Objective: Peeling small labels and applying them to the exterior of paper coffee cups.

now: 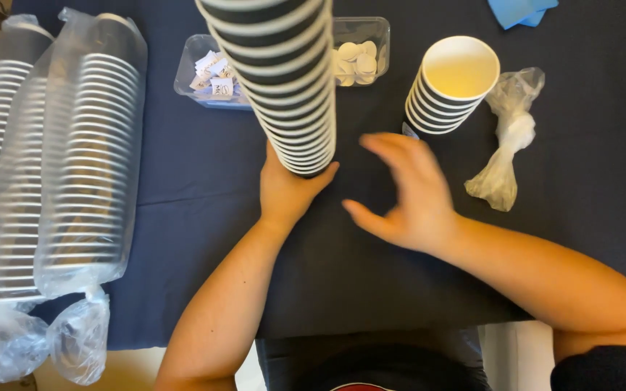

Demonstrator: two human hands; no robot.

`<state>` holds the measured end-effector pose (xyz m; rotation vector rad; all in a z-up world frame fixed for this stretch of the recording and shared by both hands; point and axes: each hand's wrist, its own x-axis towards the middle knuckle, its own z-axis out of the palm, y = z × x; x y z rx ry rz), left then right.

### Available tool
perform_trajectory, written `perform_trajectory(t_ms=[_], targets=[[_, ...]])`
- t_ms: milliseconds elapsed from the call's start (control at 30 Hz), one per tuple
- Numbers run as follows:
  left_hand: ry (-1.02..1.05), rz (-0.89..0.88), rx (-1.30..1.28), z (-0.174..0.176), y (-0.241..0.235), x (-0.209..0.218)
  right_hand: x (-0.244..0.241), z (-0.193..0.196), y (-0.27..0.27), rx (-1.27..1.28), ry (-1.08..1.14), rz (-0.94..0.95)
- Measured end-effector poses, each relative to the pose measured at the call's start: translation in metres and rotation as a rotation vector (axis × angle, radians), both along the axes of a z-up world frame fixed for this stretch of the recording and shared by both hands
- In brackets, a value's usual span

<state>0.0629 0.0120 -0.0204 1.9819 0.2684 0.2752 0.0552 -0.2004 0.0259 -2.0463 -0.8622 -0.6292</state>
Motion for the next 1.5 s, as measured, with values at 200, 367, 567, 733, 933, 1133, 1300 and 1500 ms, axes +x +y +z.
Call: perform_trajectory(t_ms=[200,367,567,733,933,1133,1300,1500], targets=[[0.034,0.19,0.052,-0.007,0.026,0.006,0.045,-0.011,0.046,-0.215,0.179,0.013],[-0.06,0.329,0.063,-0.024,0.06,0.014,0.09,-0.034,0.084,-0.283,0.086,-0.041],[-0.111,0.395,0.072,-0.045,0.083,0.025,0.134,-0.068,0.121,-0.405,-0.188,-0.224],[-0.12,0.392,0.061,-0.032,0.075,0.021,0.154,-0.074,0.11,-0.424,-0.57,-0.525],[-0.14,0.357,0.04,-0.036,0.08,0.023,0.18,-0.131,0.076,-0.566,-0.55,-0.54],[-0.154,0.343,0.072,-0.053,0.081,0.027,0.119,-0.112,0.046,-0.614,-0.406,-0.288],[-0.099,0.27,0.02,-0.038,0.066,0.015,0.056,-0.044,0.031,-0.61,-0.183,0.033],[-0.03,0.153,-0.021,-0.008,0.036,-0.003,0.046,0.0,-0.003,-0.693,0.158,0.368]])
